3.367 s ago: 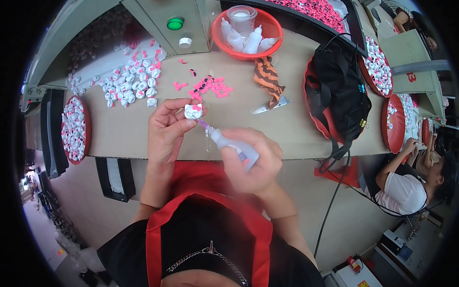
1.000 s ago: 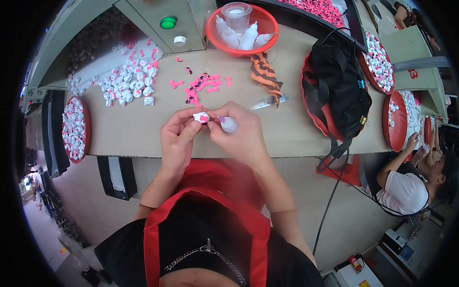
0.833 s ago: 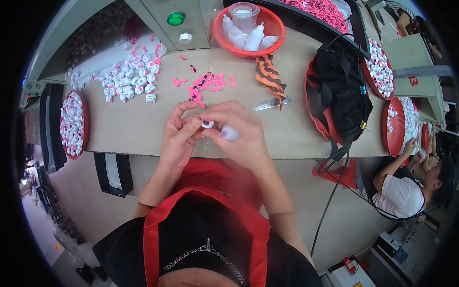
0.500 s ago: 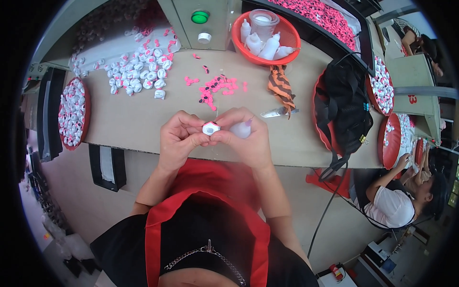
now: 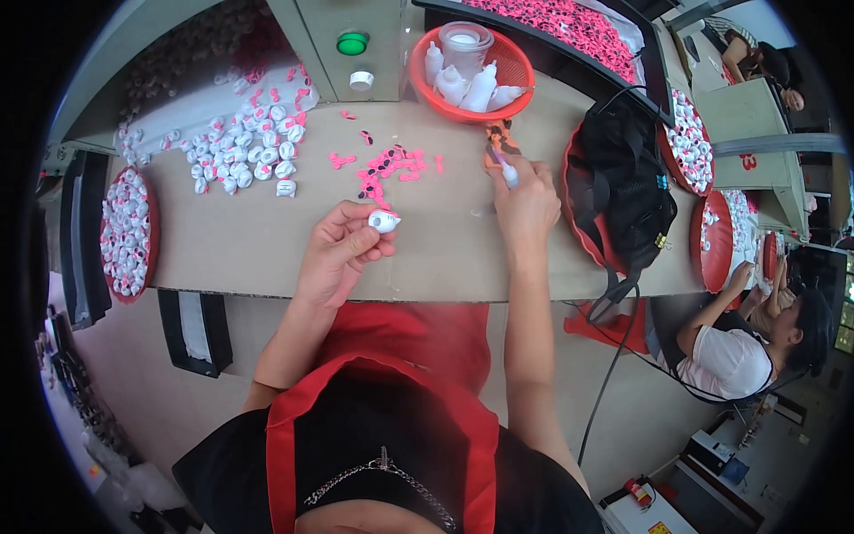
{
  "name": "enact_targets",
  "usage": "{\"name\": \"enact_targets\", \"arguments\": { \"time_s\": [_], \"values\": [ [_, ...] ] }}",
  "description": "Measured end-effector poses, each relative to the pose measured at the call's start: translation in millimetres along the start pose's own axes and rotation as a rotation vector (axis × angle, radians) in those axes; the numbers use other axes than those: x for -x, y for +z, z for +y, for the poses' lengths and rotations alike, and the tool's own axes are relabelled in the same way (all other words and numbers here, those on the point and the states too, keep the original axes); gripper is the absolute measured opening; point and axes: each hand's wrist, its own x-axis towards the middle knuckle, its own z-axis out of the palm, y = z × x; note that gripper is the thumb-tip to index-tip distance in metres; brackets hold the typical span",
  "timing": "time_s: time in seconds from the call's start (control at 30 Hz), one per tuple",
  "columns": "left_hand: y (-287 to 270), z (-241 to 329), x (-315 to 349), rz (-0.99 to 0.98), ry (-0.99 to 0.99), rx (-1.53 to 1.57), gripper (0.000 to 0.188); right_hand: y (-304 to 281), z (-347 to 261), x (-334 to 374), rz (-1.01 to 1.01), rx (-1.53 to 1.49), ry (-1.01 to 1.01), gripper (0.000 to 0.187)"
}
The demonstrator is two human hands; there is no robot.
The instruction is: The person glues small pink and white plastic toy parts together to assemble toys, applying glue from a bottle.
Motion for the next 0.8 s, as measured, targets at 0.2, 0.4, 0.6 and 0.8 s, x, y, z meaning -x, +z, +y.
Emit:
{"name": "enact_targets", "arguments": {
  "time_s": [0.2,0.4,0.6,0.8],
  "values": [
    [17,-13,-5,0.033,0.149,-0.241,0.02,-34,-33,6,-0.554,-1.074,0.465,0.02],
    [30,-27,3,0.094,0.32,-0.514,0.02,-36,-48,33,-0.562,-1.127,0.442,0.014],
    [-14,29,-2,0.366,0.511,-0.648,0.019,-22,-2,24,-0.058,-0.387,0.078,0.028],
    [-24,39,31,0.107,0.298,-0.505,0.02,-27,-79,32,-0.528,-1.151,0.378,0.032]
  ]
}}
